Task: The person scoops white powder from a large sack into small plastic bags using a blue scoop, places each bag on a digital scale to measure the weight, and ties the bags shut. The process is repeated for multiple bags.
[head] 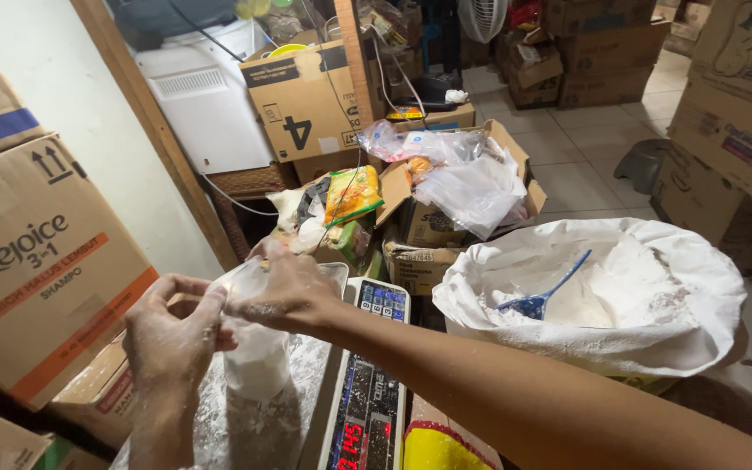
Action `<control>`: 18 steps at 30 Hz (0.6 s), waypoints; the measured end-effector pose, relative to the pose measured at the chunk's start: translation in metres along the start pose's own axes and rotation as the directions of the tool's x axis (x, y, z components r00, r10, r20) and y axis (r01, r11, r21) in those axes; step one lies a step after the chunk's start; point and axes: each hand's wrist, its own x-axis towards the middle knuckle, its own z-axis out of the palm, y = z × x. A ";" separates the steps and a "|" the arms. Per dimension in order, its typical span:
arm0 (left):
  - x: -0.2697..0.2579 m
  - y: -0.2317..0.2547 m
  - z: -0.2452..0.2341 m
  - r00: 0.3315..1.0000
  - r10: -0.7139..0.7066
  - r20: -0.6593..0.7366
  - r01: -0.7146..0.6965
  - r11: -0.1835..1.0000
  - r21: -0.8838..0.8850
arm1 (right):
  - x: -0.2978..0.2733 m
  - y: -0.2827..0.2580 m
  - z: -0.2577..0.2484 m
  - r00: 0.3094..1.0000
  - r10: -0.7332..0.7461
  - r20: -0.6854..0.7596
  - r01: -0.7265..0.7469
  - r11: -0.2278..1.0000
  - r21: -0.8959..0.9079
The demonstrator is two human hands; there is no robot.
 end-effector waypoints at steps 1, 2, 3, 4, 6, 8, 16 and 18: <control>-0.001 0.000 0.001 1.000 0.006 -0.012 -0.006 1.000 0.006 | -0.001 0.001 0.001 0.998 0.027 0.059 -0.023 0.998 -0.059; -0.001 0.000 0.002 1.000 0.011 -0.024 -0.011 1.000 0.013 | -0.001 0.001 0.002 0.992 0.056 0.116 -0.042 0.992 -0.119; -0.001 0.000 0.002 0.999 0.019 -0.036 -0.019 1.000 0.019 | 0.000 -0.001 0.002 0.982 0.088 0.169 -0.057 0.982 -0.179; -0.001 0.000 0.000 0.999 0.022 -0.047 -0.021 0.999 0.033 | 0.001 -0.001 0.001 0.984 0.082 0.161 -0.050 0.980 -0.194; 0.000 -0.001 -0.004 0.997 0.027 -0.068 -0.023 0.998 0.061 | 0.004 -0.003 -0.002 0.987 0.069 0.145 -0.035 0.974 -0.225; 0.004 -0.002 -0.010 0.994 0.053 -0.091 -0.051 0.998 0.024 | 0.011 -0.004 -0.007 0.978 0.180 0.107 -0.170 0.981 -0.094; 0.011 -0.010 -0.024 0.988 -0.001 -0.152 -0.014 0.995 -0.097 | 0.023 0.002 -0.028 0.981 0.134 0.138 -0.182 0.876 0.447; 0.015 -0.014 -0.031 0.991 -0.032 -0.130 0.025 0.998 -0.056 | 0.023 0.005 -0.027 0.969 0.144 0.201 -0.231 0.823 0.520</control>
